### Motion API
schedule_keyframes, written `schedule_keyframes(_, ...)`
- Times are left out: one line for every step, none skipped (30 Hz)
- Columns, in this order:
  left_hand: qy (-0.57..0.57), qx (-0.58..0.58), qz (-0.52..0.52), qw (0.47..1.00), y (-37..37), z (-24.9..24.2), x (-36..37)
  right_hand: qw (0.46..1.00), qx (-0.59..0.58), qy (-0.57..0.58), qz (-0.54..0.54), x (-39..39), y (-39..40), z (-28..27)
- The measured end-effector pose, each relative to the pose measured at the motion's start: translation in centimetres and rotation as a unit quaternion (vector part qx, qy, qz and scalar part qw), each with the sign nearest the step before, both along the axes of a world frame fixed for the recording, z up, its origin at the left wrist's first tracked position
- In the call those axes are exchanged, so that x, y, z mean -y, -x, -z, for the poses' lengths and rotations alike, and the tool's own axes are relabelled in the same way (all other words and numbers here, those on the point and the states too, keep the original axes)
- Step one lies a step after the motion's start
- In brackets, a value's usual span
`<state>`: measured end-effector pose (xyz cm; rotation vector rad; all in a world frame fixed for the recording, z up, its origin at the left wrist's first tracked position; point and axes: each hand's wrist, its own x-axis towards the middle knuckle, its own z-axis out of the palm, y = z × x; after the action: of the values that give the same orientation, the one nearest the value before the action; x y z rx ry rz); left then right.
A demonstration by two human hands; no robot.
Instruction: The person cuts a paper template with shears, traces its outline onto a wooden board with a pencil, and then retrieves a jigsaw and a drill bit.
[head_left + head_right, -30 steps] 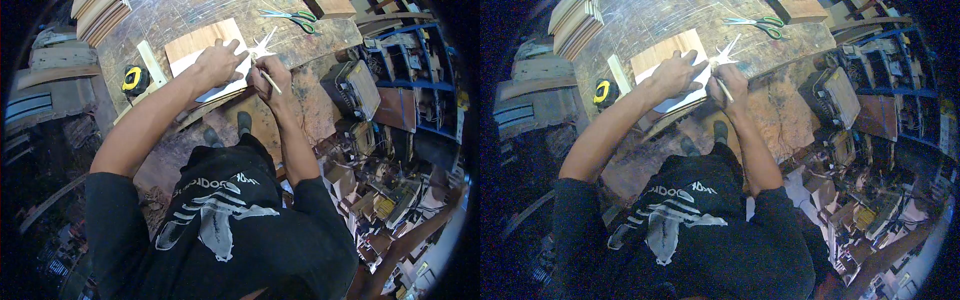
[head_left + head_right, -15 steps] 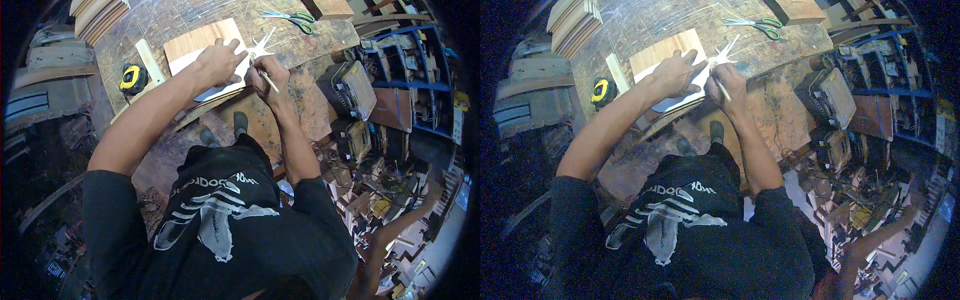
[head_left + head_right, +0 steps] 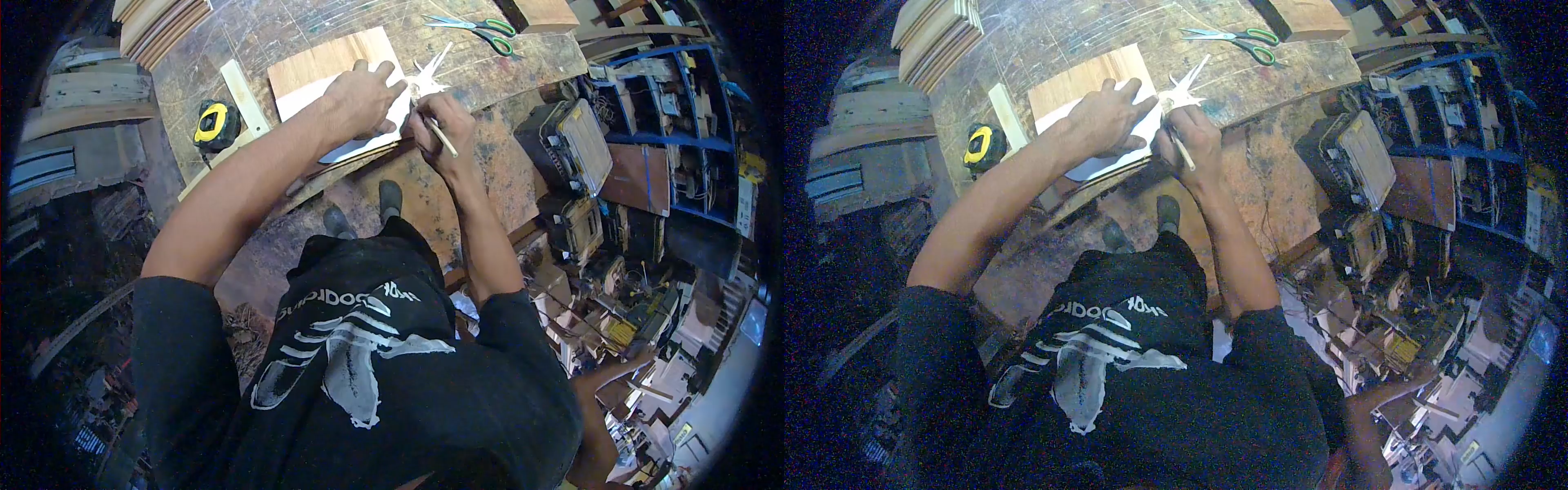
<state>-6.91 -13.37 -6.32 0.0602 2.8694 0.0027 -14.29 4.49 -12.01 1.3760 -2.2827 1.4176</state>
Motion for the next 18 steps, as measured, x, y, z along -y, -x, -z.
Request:
schedule_keyframes(0.003,-0.001,0.001,1.000,0.01,0.06,-0.01,1.000,0.003,-0.002,0.000,-0.06,-0.08,-0.15)
schedule_keyframes(0.002,-0.001,0.001,1.000,0.01,0.11,-0.01,1.000,0.003,-0.003,0.000,-0.15,-0.17,-0.32)
schedule_keyframes(0.003,0.000,0.002,1.000,0.00,0.11,0.00,1.000,0.003,-0.001,-0.003,-0.23,-0.26,-0.48)
schedule_keyframes(0.003,0.000,0.002,1.000,-0.01,0.10,0.01,1.000,0.003,0.000,-0.007,-0.29,-0.31,-0.55)
schedule_keyframes(0.003,0.000,0.002,1.000,-0.03,0.09,-0.02,1.000,0.003,0.000,-0.007,-0.35,-0.35,-0.51)
schedule_keyframes(0.005,0.000,0.004,1.000,-0.03,0.06,-0.02,1.000,0.000,-0.002,-0.006,-0.39,-0.36,-0.44)
schedule_keyframes(0.007,0.001,0.007,1.000,-0.03,0.03,-0.02,1.000,-0.003,-0.004,-0.006,-0.41,-0.36,-0.39)
schedule_keyframes(0.007,0.001,0.007,1.000,-0.09,0.01,-0.04,1.000,-0.003,-0.004,-0.006,-0.39,-0.32,-0.36)
schedule_keyframes(0.019,-0.014,0.011,1.000,-0.23,-0.01,-0.09,1.000,-0.001,-0.003,-0.005,-0.35,-0.27,-0.33)
schedule_keyframes(0.030,-0.028,0.015,0.999,-0.33,-0.05,-0.14,1.000,0.002,-0.002,-0.003,-0.35,-0.25,-0.31)
schedule_keyframes(0.030,-0.028,0.016,0.999,-0.36,0.00,-0.18,1.000,0.002,-0.002,-0.003,-0.34,-0.24,-0.28)
schedule_keyframes(0.033,-0.030,0.019,0.999,-0.37,0.03,-0.23,1.000,0.006,0.003,-0.001,-0.28,-0.20,-0.26)
schedule_keyframes(0.037,-0.033,0.021,0.999,-0.34,0.02,-0.17,1.000,0.009,0.007,0.000,-0.15,-0.11,-0.30)
schedule_keyframes(0.037,-0.034,0.020,0.999,-0.31,0.02,-0.11,1.000,0.008,0.007,-0.001,-0.04,-0.07,-0.37)
schedule_keyframes(0.037,-0.028,0.020,0.999,-0.29,-0.08,-0.15,1.000,0.004,0.006,-0.001,0.01,-0.06,-0.42)
schedule_keyframes(0.037,-0.023,0.019,0.999,-0.26,-0.17,-0.21,1.000,0.000,0.005,-0.001,0.03,-0.06,-0.46)
schedule_keyframes(0.037,-0.023,0.019,0.999,-0.12,-0.27,-0.20,1.000,-0.001,0.005,-0.001,0.03,-0.03,-0.43)
schedule_keyframes(0.020,0.003,0.012,1.000,0.10,-0.39,-0.14,1.000,0.000,0.006,-0.003,0.05,0.00,-0.36)
